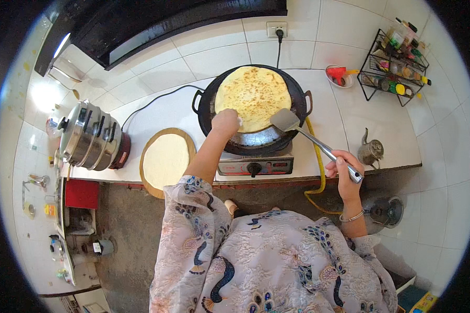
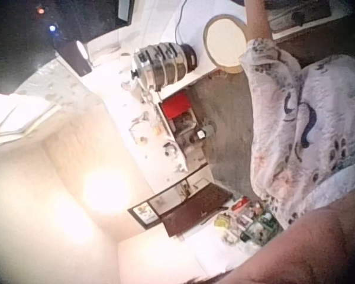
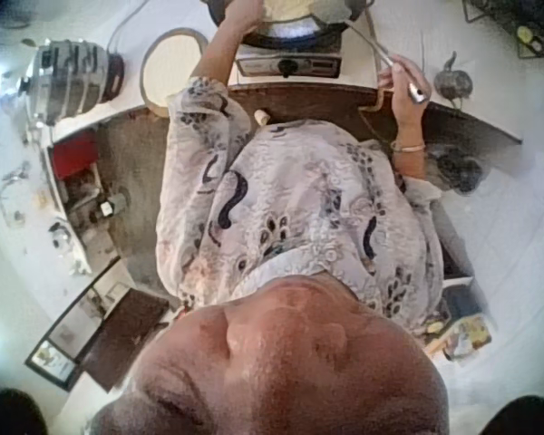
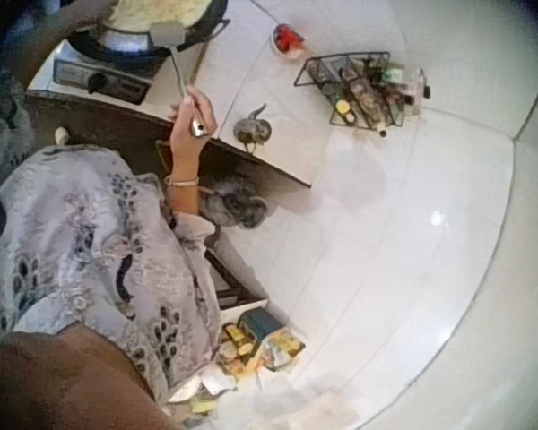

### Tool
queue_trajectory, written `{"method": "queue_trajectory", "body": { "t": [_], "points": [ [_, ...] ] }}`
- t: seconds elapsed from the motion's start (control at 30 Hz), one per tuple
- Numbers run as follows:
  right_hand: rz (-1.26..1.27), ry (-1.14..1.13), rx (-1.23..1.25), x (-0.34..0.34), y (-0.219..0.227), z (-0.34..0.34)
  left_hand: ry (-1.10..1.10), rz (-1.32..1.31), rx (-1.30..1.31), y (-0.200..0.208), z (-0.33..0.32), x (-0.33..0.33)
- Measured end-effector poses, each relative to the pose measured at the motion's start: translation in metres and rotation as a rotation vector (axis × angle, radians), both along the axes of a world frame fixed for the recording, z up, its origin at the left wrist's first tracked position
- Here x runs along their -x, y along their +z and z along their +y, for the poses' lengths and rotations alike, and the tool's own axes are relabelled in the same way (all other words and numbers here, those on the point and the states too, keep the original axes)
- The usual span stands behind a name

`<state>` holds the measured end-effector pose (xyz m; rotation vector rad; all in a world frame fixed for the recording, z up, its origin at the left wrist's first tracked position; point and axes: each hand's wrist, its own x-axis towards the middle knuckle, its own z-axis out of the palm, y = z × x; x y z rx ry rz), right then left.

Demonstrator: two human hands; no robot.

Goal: The person cooks a large, thin flatbread in a wok on a gas stove. They use a metal spatula to flip and press the bread while applying oil with a white cloth. The person repeatedly flips the bread to ensure even cooking and transfers a finished piece to a wooden tray.

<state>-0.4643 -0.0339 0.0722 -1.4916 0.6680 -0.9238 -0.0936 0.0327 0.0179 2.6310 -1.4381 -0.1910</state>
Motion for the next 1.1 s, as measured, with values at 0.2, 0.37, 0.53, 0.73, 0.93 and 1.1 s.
{"method": "queue_trajectory", "body": {
  "t": [0.2,0.37,0.53,0.73,0.93,1.1],
  "points": [
    [0.048,-0.003,0.032,-0.003,0.017,-0.001,0.033,0.014,-0.077,-0.006,-0.014,0.027],
    [0.062,0.013,-0.026,-0.003,0.031,0.0,-0.05,-0.08,-0.162,-0.02,-0.008,0.03],
    [0.057,0.019,-0.086,-0.024,0.025,0.004,-0.027,-0.075,-0.176,-0.012,-0.006,0.008],
    [-0.015,0.05,-0.113,-0.025,0.021,0.007,0.004,-0.024,-0.132,-0.012,0.001,-0.06],
    [-0.008,-0.009,-0.074,-0.013,0.017,0.0,-0.046,-0.095,-0.051,-0.02,-0.013,-0.024],
    [0.044,-0.003,-0.059,-0.019,0.017,-0.007,-0.144,-0.039,-0.172,-0.013,-0.034,0.036]
  ]
}}
